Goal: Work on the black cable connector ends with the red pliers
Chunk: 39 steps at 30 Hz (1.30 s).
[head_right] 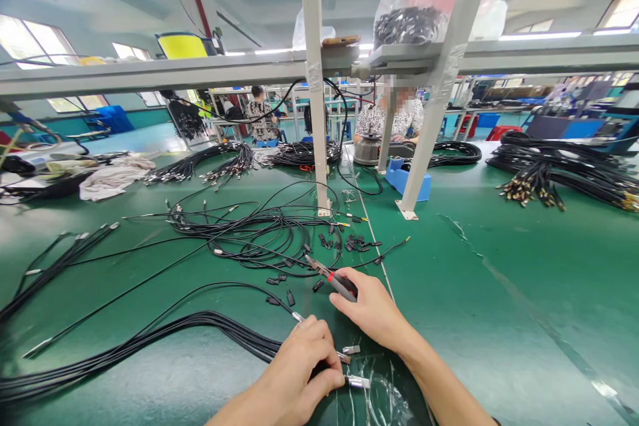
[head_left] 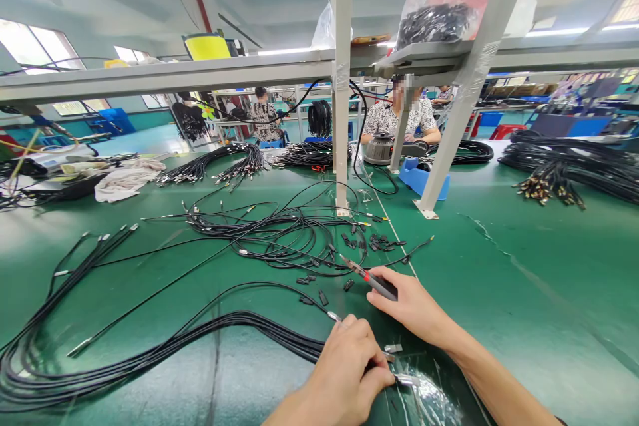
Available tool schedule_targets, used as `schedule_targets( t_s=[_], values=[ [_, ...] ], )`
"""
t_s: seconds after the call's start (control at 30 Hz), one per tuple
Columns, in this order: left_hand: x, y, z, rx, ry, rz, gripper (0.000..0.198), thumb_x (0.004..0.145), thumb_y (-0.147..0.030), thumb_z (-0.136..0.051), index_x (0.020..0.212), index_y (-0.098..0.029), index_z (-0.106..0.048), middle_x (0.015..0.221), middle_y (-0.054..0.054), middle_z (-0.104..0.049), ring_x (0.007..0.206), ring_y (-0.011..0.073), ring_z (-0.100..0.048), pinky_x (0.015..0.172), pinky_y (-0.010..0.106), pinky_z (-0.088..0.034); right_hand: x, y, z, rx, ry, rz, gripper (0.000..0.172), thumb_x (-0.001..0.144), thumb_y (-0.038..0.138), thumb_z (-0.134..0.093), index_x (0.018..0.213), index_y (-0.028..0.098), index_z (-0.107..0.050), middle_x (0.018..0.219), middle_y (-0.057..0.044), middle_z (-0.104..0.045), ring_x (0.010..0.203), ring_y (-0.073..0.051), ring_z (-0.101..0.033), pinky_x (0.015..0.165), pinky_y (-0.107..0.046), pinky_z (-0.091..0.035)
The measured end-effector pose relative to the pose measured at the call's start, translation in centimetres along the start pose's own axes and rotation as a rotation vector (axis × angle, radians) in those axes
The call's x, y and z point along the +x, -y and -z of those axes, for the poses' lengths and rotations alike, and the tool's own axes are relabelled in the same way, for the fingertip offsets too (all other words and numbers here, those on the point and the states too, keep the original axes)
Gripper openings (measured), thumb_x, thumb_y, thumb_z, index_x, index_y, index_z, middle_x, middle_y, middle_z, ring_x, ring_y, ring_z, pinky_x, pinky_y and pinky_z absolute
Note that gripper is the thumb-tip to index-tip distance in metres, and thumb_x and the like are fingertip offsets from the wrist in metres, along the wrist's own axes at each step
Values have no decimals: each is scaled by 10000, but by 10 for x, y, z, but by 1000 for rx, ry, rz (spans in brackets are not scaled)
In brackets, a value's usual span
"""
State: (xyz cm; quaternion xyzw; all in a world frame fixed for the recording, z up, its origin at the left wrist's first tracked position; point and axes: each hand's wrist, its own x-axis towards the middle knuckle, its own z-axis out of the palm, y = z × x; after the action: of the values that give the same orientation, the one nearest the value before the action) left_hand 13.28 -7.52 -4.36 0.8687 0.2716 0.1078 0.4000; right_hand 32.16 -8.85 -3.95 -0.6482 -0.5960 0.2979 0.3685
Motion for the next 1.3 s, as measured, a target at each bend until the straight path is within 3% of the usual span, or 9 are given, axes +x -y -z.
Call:
schedule_targets(
  t_s=[0.5,0.9,1.0,1.17,1.3],
  values=[
    [-1,-1,0,-11,-3,2,136,851,-115,-650,740,-178,-605,889,-1,-593,938,177,-524,1059,410,-316,-1,0,-1,5,-7,0,305,811,429,-580,1053,251,-629,923,11,-686,806,-197,-590,749,-338,-439],
    [-1,-2,0,-11,-8,-2,131,857,-140,-641,737,-180,-608,879,6,-596,929,185,-516,990,379,-354,0,-1,0,2,8,-7,312,830,436,-571,1080,255,-621,931,17,-672,813,-189,-574,759,-332,-426],
    [-1,-3,9,-100,-49,-8,138,871,-134,-620,746,-187,-597,847,-21,-602,872,152,-532,1042,373,-314,0,-1,0,-2,12,-7,321,829,440,-564,1081,249,-618,926,14,-669,812,-192,-568,761,-335,-426],
    [-9,0,41,-123,-153,38,135,876,-109,-585,780,-203,-584,817,-49,-591,858,135,-535,1081,345,-270,-2,-1,1,-12,32,-10,292,822,450,-552,1022,250,-624,874,20,-648,772,-190,-545,739,-335,-418],
    [-24,2,54,-76,-36,87,167,827,-58,-658,752,-205,-631,870,-44,-602,949,144,-538,989,291,-333,-3,0,1,-19,39,-24,313,822,483,-544,1023,255,-622,871,20,-643,771,-195,-543,737,-337,-419]
  ],
)
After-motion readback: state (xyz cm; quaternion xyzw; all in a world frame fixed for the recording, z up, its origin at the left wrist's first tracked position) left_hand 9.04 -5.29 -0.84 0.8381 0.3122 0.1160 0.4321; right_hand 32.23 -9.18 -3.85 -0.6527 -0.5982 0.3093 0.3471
